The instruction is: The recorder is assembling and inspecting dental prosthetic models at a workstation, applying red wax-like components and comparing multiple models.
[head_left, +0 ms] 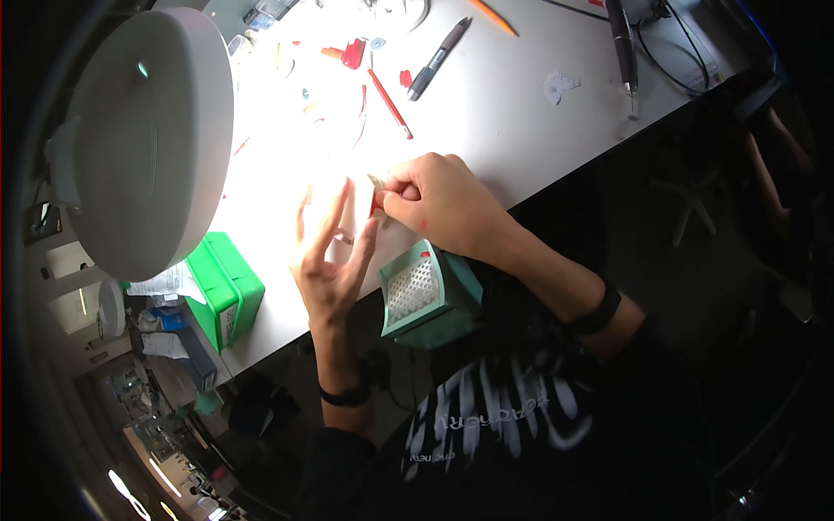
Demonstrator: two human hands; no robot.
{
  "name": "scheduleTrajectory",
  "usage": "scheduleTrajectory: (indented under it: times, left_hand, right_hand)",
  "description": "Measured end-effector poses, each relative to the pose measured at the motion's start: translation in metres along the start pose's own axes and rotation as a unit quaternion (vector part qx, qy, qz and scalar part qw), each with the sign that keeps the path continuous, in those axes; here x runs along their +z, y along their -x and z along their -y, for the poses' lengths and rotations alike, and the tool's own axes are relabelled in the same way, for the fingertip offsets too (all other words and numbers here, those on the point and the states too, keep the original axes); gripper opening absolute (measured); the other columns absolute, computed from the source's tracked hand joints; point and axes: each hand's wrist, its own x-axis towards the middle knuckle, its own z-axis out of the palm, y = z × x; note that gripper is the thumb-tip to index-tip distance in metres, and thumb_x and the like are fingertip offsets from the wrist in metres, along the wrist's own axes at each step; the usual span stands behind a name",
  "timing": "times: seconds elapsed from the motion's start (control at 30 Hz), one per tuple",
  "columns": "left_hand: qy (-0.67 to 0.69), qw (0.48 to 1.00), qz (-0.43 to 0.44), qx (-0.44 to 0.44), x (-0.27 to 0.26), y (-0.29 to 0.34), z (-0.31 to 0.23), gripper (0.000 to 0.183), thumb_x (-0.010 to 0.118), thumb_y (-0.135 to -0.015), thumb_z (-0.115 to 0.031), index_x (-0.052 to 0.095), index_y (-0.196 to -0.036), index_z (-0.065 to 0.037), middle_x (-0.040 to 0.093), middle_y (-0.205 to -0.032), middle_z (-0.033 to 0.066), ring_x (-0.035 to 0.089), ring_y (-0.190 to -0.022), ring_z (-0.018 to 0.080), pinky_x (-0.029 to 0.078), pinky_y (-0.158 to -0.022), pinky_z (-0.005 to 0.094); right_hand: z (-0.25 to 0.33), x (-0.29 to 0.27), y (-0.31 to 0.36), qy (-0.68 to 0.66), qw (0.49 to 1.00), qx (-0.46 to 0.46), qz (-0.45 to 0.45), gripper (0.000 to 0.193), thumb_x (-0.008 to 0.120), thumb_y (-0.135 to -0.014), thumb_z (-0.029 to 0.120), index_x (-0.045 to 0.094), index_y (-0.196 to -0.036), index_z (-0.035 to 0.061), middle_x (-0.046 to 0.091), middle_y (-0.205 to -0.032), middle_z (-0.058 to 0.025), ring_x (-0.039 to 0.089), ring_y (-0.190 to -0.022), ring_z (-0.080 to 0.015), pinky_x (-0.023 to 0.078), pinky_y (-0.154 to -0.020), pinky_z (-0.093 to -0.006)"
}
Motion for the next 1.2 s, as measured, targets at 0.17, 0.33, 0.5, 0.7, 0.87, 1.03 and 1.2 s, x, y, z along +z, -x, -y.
scheduleTrajectory:
  times: [0.17, 0.33, 0.5, 0.7, 0.87, 1.03, 1.2]
  left_hand:
    - [0.005, 0.999, 0.051, 0.014, 0.006, -0.001, 0.014, 0.047, 0.073, -0.088, -0.007, 0.067, -0.134, 0.0, 0.067, -0.136, 0.015, 0.047, -0.138, 0.0353, 0.034, -0.117, 0.0462]
    - [0.02, 0.999, -0.019, -0.018, 0.005, 0.017, 0.032, 0.049, 0.065, -0.096, -0.016, 0.06, -0.142, 0.001, 0.048, -0.149, 0.0255, 0.049, -0.136, 0.0387, 0.045, -0.107, 0.0462]
    - [-0.124, 0.98, -0.013, 0.158, 0.013, 0.02, 0.056, 0.05, 0.067, -0.096, -0.029, 0.061, -0.138, -0.001, 0.051, -0.142, 0.0264, 0.058, -0.125, 0.0386, 0.053, -0.098, 0.0477]
    - [-0.316, 0.882, -0.07, 0.341, 0.013, 0.013, 0.051, 0.052, 0.079, -0.088, -0.043, 0.068, -0.124, -0.007, 0.068, -0.117, 0.017, 0.069, -0.103, 0.0304, 0.059, -0.087, 0.045]
    - [-0.039, 0.999, 0.006, 0.037, 0.006, 0.011, 0.02, 0.047, 0.061, -0.102, -0.016, 0.057, -0.146, -0.002, 0.046, -0.147, 0.0295, 0.055, -0.128, 0.0404, 0.054, -0.096, 0.046]
    - [-0.04, 0.999, 0.006, 0.013, 0.0, 0.014, 0.016, 0.049, 0.065, -0.098, -0.015, 0.059, -0.146, -0.008, 0.048, -0.145, 0.0283, 0.054, -0.128, 0.0403, 0.052, -0.095, 0.0465]
    - [-0.059, 0.997, -0.007, 0.052, 0.009, 0.011, 0.018, 0.048, 0.065, -0.097, -0.013, 0.06, -0.145, -0.006, 0.049, -0.144, 0.0276, 0.052, -0.13, 0.04, 0.049, -0.101, 0.0478]
  right_hand:
    - [-0.005, -0.006, 0.004, 0.038, 0.998, 0.021, -0.034, 0.024, 0.065, -0.09, 0.025, 0.071, -0.085, 0.002, 0.067, -0.069, -0.019, 0.068, -0.059, -0.0287, 0.049, -0.057, -0.0411]
    - [-0.013, 0.013, -0.002, 0.0, 1.0, -0.011, -0.026, 0.018, 0.067, -0.08, 0.02, 0.072, -0.071, 0.0052, 0.066, -0.066, -0.019, 0.069, -0.062, -0.0331, 0.054, -0.062, -0.0412]
    - [-0.017, 0.015, 0.0, -0.011, 0.995, -0.07, -0.066, 0.016, 0.068, -0.08, 0.017, 0.071, -0.074, 0.0022, 0.069, -0.066, -0.0163, 0.07, -0.065, -0.0325, 0.054, -0.062, -0.0392]
    - [-0.017, 0.011, -0.001, 0.002, 0.997, -0.054, -0.059, 0.016, 0.069, -0.08, 0.017, 0.069, -0.074, 0.0014, 0.07, -0.069, -0.0152, 0.071, -0.068, -0.0318, 0.054, -0.063, -0.0395]
    - [-0.012, 0.009, 0.002, 0.008, 0.998, -0.041, -0.047, 0.017, 0.068, -0.08, 0.017, 0.069, -0.073, 0.0015, 0.069, -0.068, -0.0158, 0.07, -0.067, -0.0332, 0.054, -0.063, -0.0408]
    - [-0.017, 0.017, -0.001, 0.003, 0.996, -0.07, -0.061, 0.019, 0.068, -0.08, 0.018, 0.067, -0.071, 0.0011, 0.068, -0.066, -0.016, 0.07, -0.065, -0.0317, 0.053, -0.062, -0.041]
    - [-0.021, 0.012, 0.0, -0.005, 0.995, -0.072, -0.067, 0.019, 0.068, -0.079, 0.019, 0.068, -0.071, 0.0013, 0.068, -0.066, -0.0162, 0.07, -0.066, -0.0334, 0.054, -0.063, -0.0413]
